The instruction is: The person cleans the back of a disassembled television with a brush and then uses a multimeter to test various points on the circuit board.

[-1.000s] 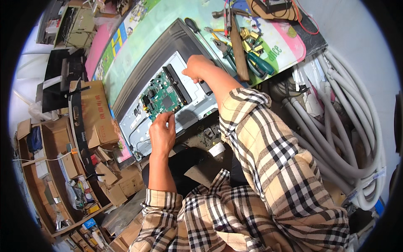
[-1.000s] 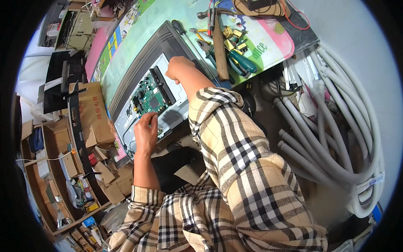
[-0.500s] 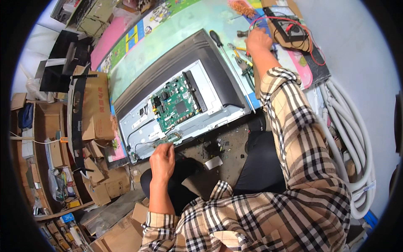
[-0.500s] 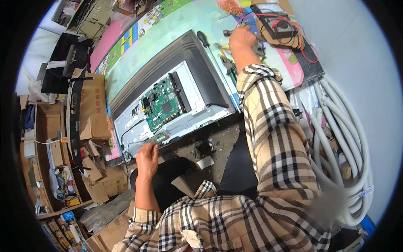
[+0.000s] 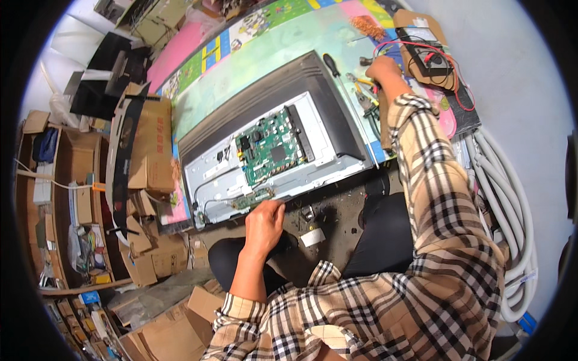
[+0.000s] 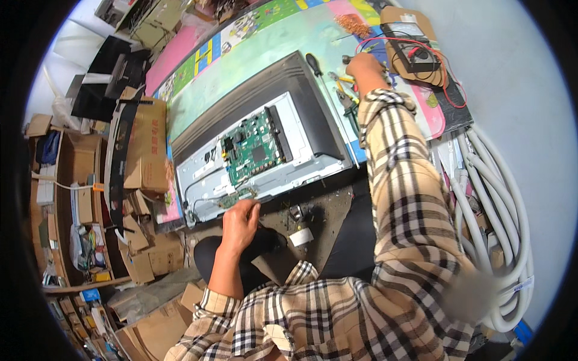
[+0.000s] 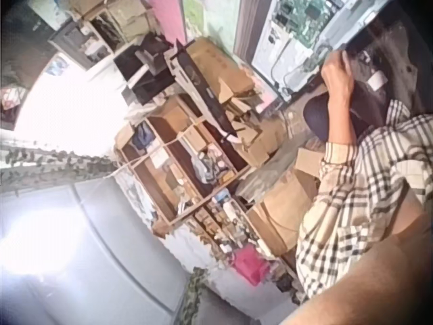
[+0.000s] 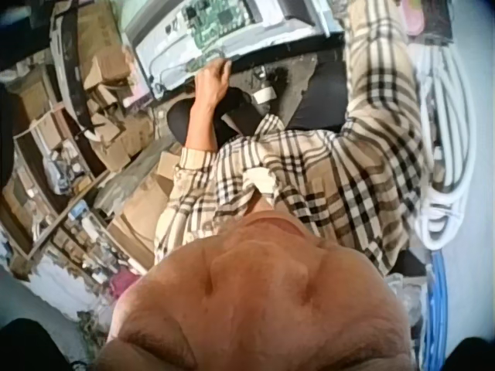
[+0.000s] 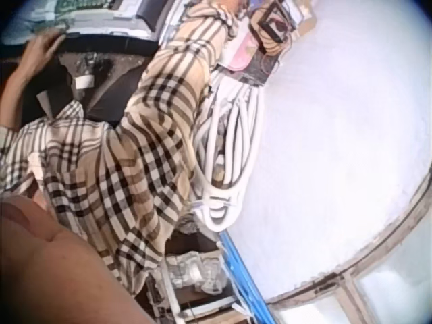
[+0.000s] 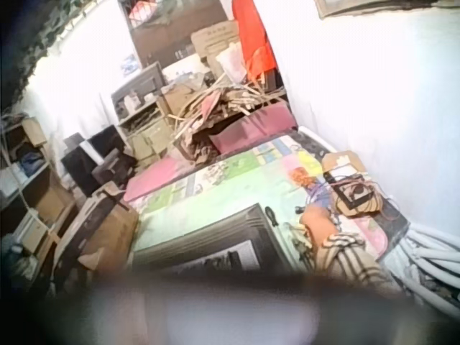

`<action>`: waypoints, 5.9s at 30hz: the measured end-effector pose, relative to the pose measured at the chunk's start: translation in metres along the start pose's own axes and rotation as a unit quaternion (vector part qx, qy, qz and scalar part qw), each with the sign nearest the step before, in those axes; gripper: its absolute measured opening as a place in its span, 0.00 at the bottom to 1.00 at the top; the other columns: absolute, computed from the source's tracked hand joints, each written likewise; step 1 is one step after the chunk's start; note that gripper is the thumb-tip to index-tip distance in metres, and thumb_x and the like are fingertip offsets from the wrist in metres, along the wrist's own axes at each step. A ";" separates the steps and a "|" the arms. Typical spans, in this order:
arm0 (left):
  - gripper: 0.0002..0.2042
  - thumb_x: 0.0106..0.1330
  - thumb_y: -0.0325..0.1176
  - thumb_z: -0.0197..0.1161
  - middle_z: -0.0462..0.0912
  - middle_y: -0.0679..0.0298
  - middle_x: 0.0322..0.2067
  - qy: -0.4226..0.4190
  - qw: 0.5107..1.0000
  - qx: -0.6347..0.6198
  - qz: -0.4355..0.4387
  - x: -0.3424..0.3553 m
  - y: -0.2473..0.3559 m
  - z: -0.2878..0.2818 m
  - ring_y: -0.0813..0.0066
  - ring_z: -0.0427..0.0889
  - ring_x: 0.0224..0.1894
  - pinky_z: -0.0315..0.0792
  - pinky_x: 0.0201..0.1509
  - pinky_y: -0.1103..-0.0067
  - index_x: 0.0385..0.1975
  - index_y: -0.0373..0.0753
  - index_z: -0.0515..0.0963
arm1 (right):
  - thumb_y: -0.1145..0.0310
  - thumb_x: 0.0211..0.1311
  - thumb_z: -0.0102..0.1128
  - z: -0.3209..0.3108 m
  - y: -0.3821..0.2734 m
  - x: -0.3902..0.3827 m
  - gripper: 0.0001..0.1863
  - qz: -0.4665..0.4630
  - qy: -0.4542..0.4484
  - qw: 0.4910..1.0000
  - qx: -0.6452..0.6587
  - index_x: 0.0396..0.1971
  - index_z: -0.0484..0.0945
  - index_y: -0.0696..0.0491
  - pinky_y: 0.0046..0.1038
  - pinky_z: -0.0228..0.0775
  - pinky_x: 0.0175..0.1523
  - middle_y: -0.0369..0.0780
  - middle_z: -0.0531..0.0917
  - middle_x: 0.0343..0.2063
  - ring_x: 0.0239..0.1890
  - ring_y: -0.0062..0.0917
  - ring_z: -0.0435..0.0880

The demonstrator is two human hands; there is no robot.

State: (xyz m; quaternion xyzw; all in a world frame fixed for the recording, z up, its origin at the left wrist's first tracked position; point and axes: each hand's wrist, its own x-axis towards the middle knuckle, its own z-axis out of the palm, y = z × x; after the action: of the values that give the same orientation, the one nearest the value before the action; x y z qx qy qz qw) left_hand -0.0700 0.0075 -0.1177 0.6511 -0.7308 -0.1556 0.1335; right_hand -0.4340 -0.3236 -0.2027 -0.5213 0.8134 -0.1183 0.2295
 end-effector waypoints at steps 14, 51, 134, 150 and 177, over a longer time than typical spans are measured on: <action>0.13 0.64 0.35 0.65 0.85 0.54 0.26 0.027 0.979 -0.200 -0.030 0.119 0.048 0.006 0.61 0.85 0.29 0.76 0.38 0.69 0.45 0.37 0.84 | 0.71 0.57 0.70 -0.009 -0.072 -0.206 0.09 -0.241 -0.224 0.870 0.366 0.34 0.82 0.60 0.19 0.71 0.26 0.37 0.85 0.25 0.23 0.17 0.83; 0.06 0.72 0.23 0.58 0.84 0.52 0.32 0.394 0.898 -0.154 0.125 0.119 0.064 0.046 0.64 0.89 0.34 0.81 0.36 0.73 0.45 0.31 0.75 | 0.71 0.67 0.51 0.018 -0.083 -0.241 0.10 0.003 -0.168 0.564 0.809 0.39 0.77 0.62 0.28 0.81 0.40 0.48 0.85 0.31 0.34 0.30 0.87; 0.09 0.69 0.23 0.57 0.79 0.48 0.36 0.233 0.968 -0.089 -0.011 0.108 0.030 0.085 0.49 0.82 0.37 0.76 0.43 0.65 0.47 0.31 0.75 | 0.61 0.77 0.43 0.118 -0.081 -0.222 0.25 0.005 0.092 0.775 0.625 0.22 0.77 0.62 0.31 0.72 0.24 0.44 0.81 0.19 0.17 0.29 0.84; 0.09 0.66 0.21 0.58 0.79 0.45 0.38 0.218 0.969 -0.115 0.004 0.113 0.030 0.092 0.43 0.82 0.40 0.76 0.44 0.63 0.45 0.31 0.74 | 0.61 0.77 0.45 0.114 -0.081 -0.225 0.25 0.007 0.082 0.776 0.626 0.23 0.77 0.63 0.30 0.72 0.23 0.44 0.82 0.21 0.17 0.28 0.84; 0.08 0.72 0.26 0.57 0.81 0.54 0.34 0.228 0.972 -0.056 0.020 0.113 0.027 0.090 0.65 0.81 0.30 0.75 0.36 0.72 0.47 0.33 0.77 | 0.62 0.76 0.44 0.110 -0.081 -0.228 0.24 -0.001 0.075 0.769 0.634 0.24 0.77 0.63 0.33 0.74 0.28 0.45 0.82 0.22 0.18 0.32 0.84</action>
State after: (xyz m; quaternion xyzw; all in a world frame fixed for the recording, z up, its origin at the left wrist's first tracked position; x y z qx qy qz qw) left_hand -0.1435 -0.0966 -0.1906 0.6464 -0.6836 -0.0409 0.3363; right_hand -0.2350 -0.1476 -0.2057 -0.2473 0.5677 -0.6465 0.4457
